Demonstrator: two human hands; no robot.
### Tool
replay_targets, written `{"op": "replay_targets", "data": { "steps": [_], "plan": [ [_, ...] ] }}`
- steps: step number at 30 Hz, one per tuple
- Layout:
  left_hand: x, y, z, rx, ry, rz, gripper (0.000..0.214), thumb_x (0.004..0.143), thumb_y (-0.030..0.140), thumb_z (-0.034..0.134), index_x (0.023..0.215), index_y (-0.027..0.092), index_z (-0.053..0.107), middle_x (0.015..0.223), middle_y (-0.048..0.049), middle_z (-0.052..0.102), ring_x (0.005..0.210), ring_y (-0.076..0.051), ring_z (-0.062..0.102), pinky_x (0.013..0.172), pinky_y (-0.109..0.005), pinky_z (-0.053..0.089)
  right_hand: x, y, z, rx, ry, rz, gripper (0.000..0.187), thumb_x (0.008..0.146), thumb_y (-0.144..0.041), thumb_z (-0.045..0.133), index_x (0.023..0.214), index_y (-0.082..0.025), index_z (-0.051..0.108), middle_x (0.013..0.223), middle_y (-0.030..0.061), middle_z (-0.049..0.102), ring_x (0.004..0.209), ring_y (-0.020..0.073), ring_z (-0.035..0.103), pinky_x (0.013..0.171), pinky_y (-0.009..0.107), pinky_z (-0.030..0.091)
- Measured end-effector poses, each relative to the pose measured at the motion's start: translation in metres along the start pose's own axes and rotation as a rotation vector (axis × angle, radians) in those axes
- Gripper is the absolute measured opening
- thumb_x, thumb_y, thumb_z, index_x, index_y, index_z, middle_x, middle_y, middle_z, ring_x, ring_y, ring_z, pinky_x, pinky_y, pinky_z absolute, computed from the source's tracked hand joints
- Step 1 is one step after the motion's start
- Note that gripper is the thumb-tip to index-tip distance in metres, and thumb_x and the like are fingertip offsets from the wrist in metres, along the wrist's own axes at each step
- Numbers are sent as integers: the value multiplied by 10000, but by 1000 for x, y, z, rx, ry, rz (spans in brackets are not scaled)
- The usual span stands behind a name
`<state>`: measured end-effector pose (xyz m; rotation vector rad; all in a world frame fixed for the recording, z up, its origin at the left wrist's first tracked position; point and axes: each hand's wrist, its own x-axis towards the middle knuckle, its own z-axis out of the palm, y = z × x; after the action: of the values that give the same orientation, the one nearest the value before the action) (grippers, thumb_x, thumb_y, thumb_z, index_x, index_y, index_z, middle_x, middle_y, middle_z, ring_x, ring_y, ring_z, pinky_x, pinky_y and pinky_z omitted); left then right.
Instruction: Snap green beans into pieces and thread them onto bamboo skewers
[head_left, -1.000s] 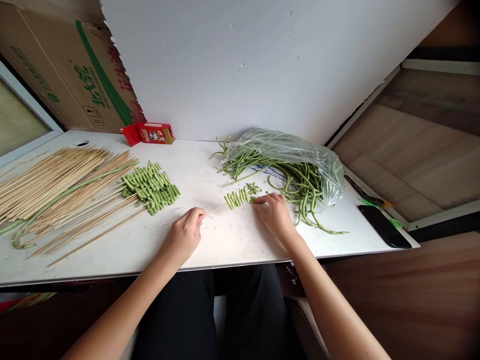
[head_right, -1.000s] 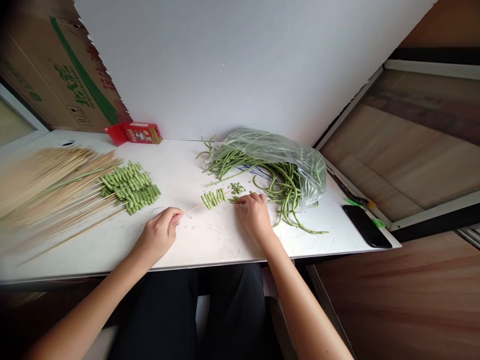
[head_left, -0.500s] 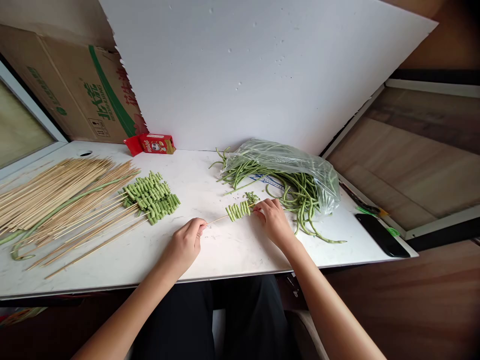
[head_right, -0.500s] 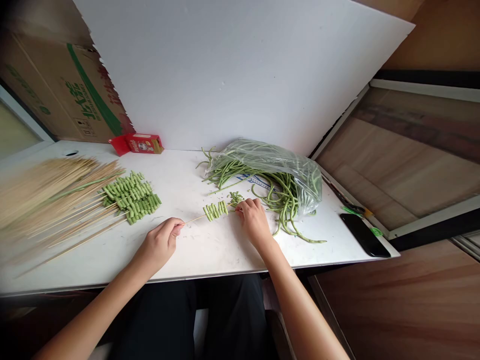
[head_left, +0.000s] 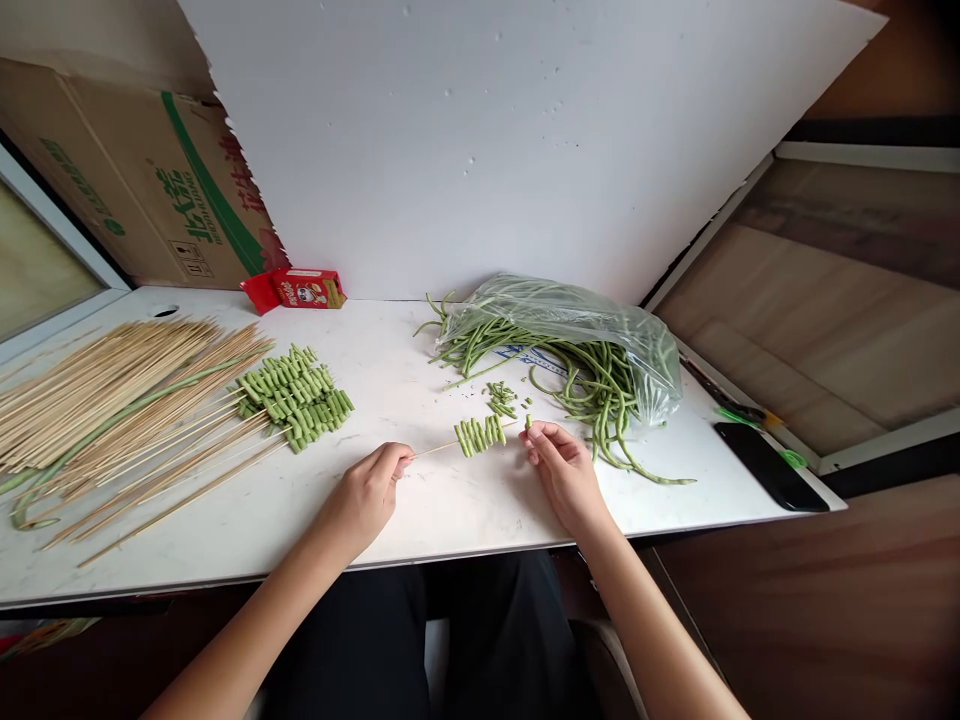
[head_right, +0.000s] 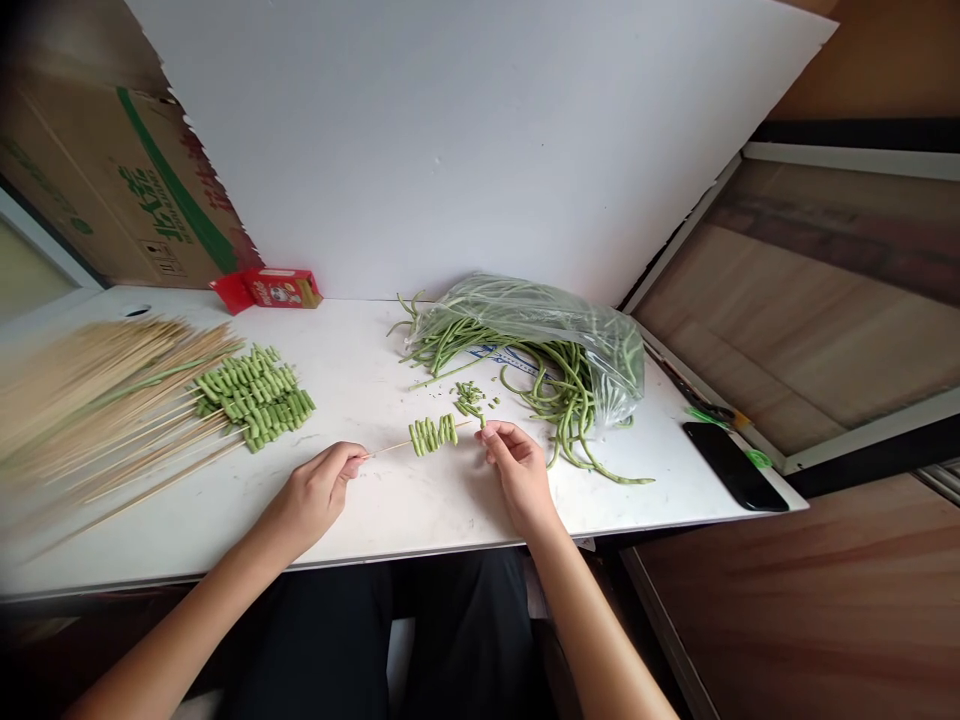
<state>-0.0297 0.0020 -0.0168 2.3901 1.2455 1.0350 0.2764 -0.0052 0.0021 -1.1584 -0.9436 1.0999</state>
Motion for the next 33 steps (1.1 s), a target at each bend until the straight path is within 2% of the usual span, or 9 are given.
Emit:
{"op": "replay_targets", "data": {
  "steps": [3,10,14,22,27,33],
  "plan": [
    [0,-1,0,1,-9,6,285,966,37,398,1081,226,578,900,-30,660,820,-165,688,751,-257,569,-1,1,2,135,-11,39,275,832,-480,872,915,-233,787,851,27,657,721,155,509,655,287,442],
    [-3,-5,2,23,-44,-3,275,976,41,398,1093,221,570,947,-31,664,820,-152,664,759,-252,550,-1,4,2,217,1,62,227,837,-428,879,918,-224,822,831,23,634,719,143,480,672,276,442],
    [-4,-6,3,14,-36,7,297,951,15,408,1099,214,572,965,-27,674,843,-148,679,803,-249,549,-1,6,1,202,-18,56,230,852,-439,872,924,-222,842,840,40,670,744,159,514,686,293,452],
    [-5,-7,4,26,-36,17,344,912,-22,405,1096,218,569,972,-16,668,838,-153,670,774,-265,541,-1,8,1,178,-40,58,242,848,-450,880,940,-227,858,874,61,755,762,173,555,725,317,464],
    [-4,-7,3,26,-26,34,348,908,-32,409,1091,219,565,1009,-19,683,840,-145,676,781,-260,549,-2,5,3,150,-41,52,255,842,-470,879,907,-225,851,865,59,760,738,171,548,728,325,461],
    [-3,-5,2,37,-29,42,333,922,-23,406,1084,215,573,949,-18,673,833,-147,678,760,-252,553,-2,4,6,150,-32,55,257,820,-464,895,914,-227,854,874,63,767,753,177,557,734,329,461]
  ]
}}
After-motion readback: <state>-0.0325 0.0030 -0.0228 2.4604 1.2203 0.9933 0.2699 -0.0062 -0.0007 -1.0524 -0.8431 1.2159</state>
